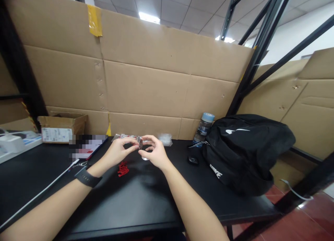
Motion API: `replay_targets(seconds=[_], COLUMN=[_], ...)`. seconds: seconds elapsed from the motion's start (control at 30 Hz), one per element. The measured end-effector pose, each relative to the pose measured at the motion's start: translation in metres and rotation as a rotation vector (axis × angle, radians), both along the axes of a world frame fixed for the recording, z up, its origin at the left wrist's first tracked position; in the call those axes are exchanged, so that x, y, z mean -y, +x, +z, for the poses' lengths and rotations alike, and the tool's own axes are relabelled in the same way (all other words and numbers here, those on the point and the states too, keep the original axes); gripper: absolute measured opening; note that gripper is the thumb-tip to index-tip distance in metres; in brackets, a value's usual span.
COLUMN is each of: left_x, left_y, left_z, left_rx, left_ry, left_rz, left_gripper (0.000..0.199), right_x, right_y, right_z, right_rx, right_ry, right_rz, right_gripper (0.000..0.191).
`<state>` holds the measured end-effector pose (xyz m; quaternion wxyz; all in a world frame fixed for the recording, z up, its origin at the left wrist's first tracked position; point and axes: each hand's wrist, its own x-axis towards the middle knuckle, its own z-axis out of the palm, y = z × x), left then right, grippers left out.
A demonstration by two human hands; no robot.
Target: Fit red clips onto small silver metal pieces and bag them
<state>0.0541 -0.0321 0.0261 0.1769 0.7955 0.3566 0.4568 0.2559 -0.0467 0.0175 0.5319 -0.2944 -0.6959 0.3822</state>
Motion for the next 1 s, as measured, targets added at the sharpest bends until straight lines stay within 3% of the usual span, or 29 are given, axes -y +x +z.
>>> replay_targets(seconds=[0.33, 0.57, 1.0], left_x=[0.006, 0.005, 0.009], left_y=[0.003, 0.004, 0.010], left_z=[0.002, 0.000, -0.007], left_rx=[-0.018, -0.020, -0.170], left_ry=[0.223, 0.238, 0.234], left_rz=[0.067, 0.079, 0.255], left_gripper=[0.011, 0.012, 0.011], right_x=[0.007, 0.006, 0.003], right_y=[-0.006, -0.008, -0.009], right_z=[0.002, 0.003, -0.009], right_rx=[-0.038, -0.093, -0.175], right_ry=[-0.002, -0.074, -0.247], right_rz=[-0.011, 0.003, 0.009], right_gripper=[0.051, 0.051, 0.053])
